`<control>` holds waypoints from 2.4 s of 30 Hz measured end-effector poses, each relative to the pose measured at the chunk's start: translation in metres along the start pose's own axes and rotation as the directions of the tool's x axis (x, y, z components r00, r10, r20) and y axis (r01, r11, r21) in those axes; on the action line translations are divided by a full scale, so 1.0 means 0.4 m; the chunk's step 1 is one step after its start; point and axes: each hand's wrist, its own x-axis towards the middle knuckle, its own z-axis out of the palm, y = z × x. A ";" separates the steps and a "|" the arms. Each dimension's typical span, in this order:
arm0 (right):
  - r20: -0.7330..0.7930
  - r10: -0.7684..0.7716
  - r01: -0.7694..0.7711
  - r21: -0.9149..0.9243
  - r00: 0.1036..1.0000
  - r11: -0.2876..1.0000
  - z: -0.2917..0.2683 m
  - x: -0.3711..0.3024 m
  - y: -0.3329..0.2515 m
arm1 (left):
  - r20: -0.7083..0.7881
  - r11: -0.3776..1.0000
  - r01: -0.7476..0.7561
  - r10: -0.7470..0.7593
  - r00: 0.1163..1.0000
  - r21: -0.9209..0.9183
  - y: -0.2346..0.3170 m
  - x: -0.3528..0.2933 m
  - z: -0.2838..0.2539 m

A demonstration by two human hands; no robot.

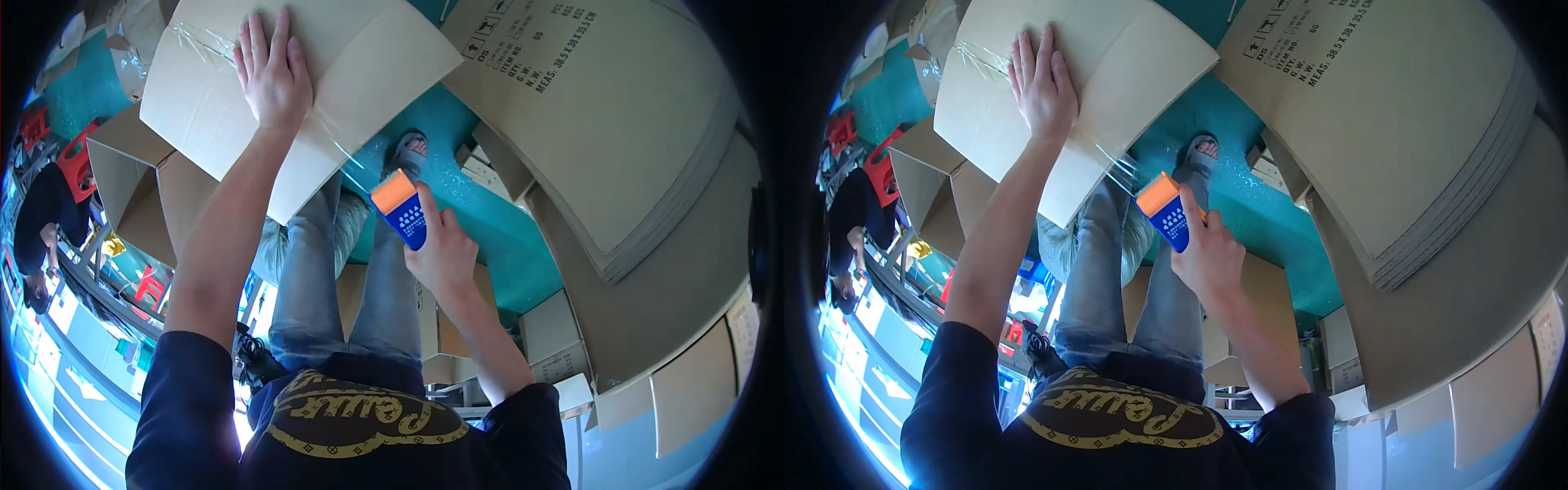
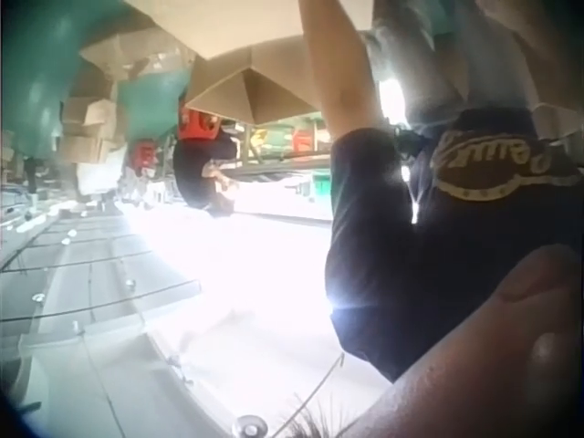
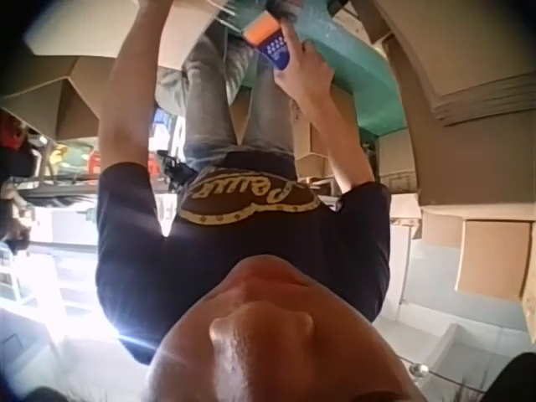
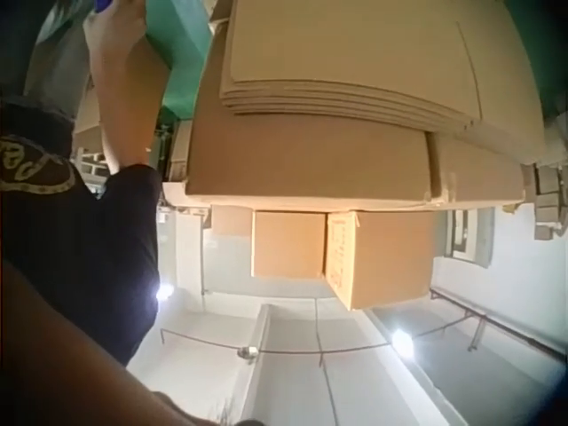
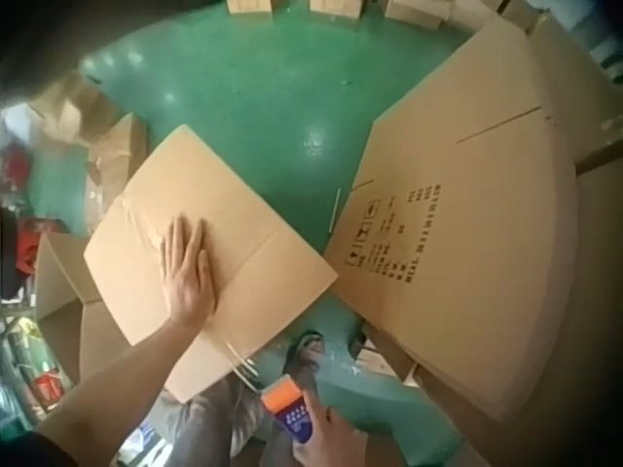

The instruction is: Packaging small products into individual boxes and then into larger shipping cartons, including weighing and taping.

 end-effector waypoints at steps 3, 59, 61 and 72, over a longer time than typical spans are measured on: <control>-0.012 -0.012 0.011 -0.028 1.000 1.000 0.008 -0.020 0.044 | 0.011 1.000 0.004 -0.004 1.000 -0.027 0.025 0.002 -0.001; -0.516 -0.445 0.547 0.056 0.732 0.835 -0.027 0.543 -0.797 | 0.426 0.949 0.286 -0.206 0.881 -0.131 -0.524 0.315 -0.102; -0.492 -0.437 0.496 -0.013 0.753 0.868 -0.011 0.499 -0.718 | 0.454 0.937 0.332 -0.252 0.855 -0.105 -0.495 0.343 -0.138; -0.003 -0.869 0.867 -0.063 0.495 0.494 -0.239 0.284 -0.585 | 0.566 -0.063 0.654 -0.567 0.598 -0.754 -0.249 0.041 -0.535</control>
